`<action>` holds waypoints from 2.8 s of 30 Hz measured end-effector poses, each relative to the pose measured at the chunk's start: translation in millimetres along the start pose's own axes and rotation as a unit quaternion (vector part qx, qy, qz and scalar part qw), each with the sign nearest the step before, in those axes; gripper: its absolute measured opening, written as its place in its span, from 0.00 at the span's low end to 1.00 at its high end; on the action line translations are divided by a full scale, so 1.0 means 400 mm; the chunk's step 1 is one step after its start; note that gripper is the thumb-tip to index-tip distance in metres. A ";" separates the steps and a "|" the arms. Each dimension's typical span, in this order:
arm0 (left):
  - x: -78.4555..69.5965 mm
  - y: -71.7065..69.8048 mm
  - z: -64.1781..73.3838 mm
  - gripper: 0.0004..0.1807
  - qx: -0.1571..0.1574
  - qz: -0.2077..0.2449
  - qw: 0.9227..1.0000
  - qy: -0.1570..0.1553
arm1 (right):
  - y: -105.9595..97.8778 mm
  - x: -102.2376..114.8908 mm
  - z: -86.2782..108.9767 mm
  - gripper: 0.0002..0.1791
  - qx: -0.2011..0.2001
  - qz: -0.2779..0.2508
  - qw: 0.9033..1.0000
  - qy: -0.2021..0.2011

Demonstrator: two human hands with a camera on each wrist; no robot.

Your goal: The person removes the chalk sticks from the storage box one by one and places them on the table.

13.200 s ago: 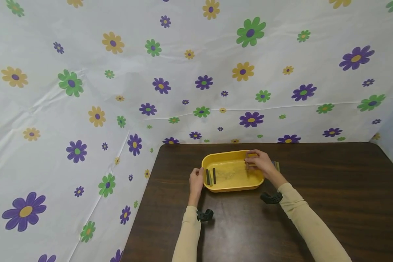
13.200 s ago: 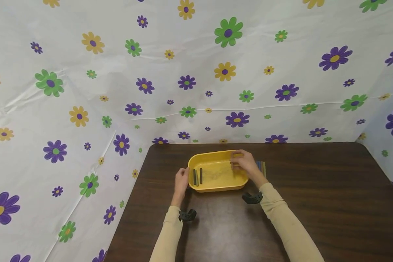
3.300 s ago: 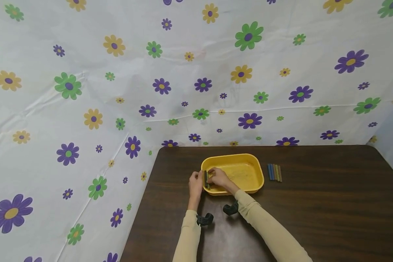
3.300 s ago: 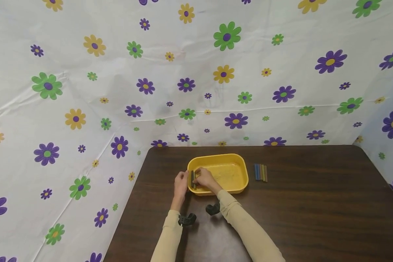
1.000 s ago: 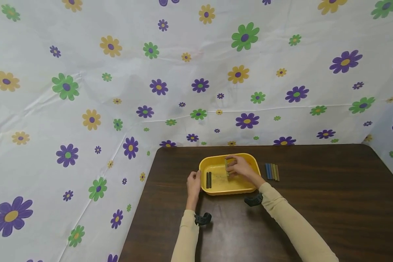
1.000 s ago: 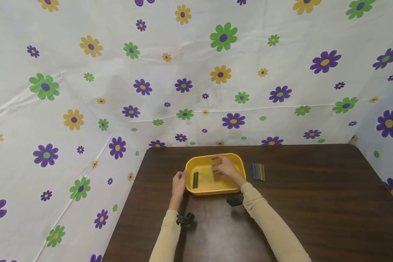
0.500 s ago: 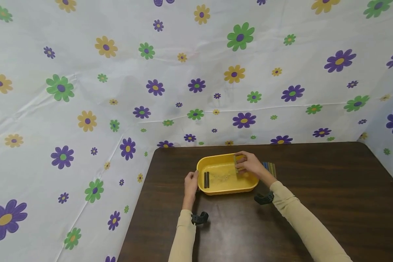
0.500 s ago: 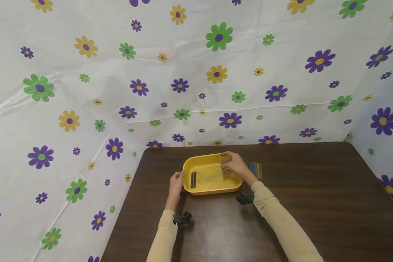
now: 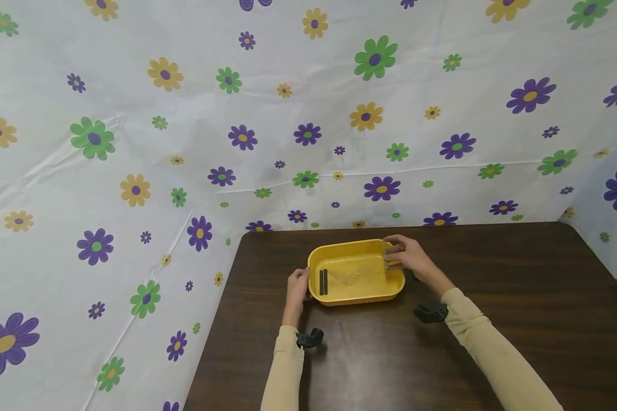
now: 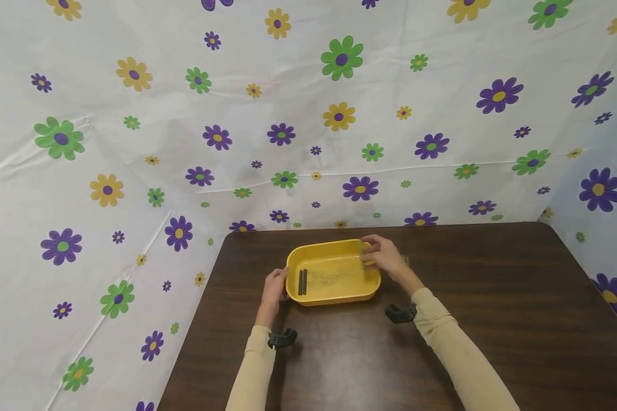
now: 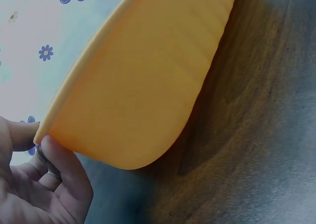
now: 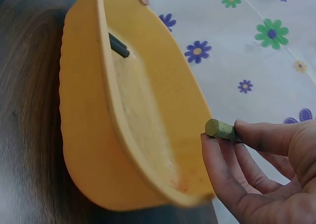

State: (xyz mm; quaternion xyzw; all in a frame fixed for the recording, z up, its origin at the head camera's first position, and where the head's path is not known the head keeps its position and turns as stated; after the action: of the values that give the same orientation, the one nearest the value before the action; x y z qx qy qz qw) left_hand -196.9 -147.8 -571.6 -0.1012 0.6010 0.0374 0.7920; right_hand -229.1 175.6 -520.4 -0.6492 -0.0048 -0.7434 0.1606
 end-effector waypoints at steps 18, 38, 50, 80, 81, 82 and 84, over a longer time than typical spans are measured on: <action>-0.004 -0.015 -0.018 0.24 0.051 0.033 0.996 -0.068 | -0.176 -0.063 0.106 0.35 -0.053 -0.003 0.999 -0.010; -0.001 -0.016 0.000 0.25 0.047 0.047 0.996 -0.058 | -0.240 -0.198 0.131 0.33 -0.067 0.002 0.997 0.038; -0.001 -0.009 0.000 0.22 0.042 0.044 0.997 -0.053 | -0.228 -0.217 0.110 0.31 -0.099 0.104 0.989 0.043; 0.004 -0.006 -0.005 0.19 0.043 0.042 0.998 -0.030 | -0.184 -0.214 0.106 0.28 -0.137 0.216 0.966 0.023; 0.004 -0.006 -0.005 0.19 0.042 0.042 0.998 -0.031 | -0.184 -0.214 0.106 0.29 -0.132 0.216 0.967 0.025; 0.004 -0.006 -0.004 0.19 0.042 0.041 0.998 -0.031 | -0.183 -0.212 0.106 0.30 -0.128 0.217 0.967 0.026; 0.004 -0.006 -0.005 0.18 0.041 0.041 0.998 -0.034 | -0.184 -0.211 0.104 0.33 -0.117 0.222 0.968 0.026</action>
State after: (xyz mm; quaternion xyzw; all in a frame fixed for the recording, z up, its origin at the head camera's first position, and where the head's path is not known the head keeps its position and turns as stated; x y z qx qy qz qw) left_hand -197.9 -150.5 -573.5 -0.0427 0.5781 0.0487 0.8134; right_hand -198.0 273.9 -580.6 -0.6287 0.2308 -0.7011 0.2447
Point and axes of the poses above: each hand's wrist, its own z-axis away from the middle knuckle, its own y-axis out of the palm, x = y × z, the point moved 1 cm from there along -z, towards the middle knuckle, and after that the axes turned 3 degrees about z, right-handed, at the moved point
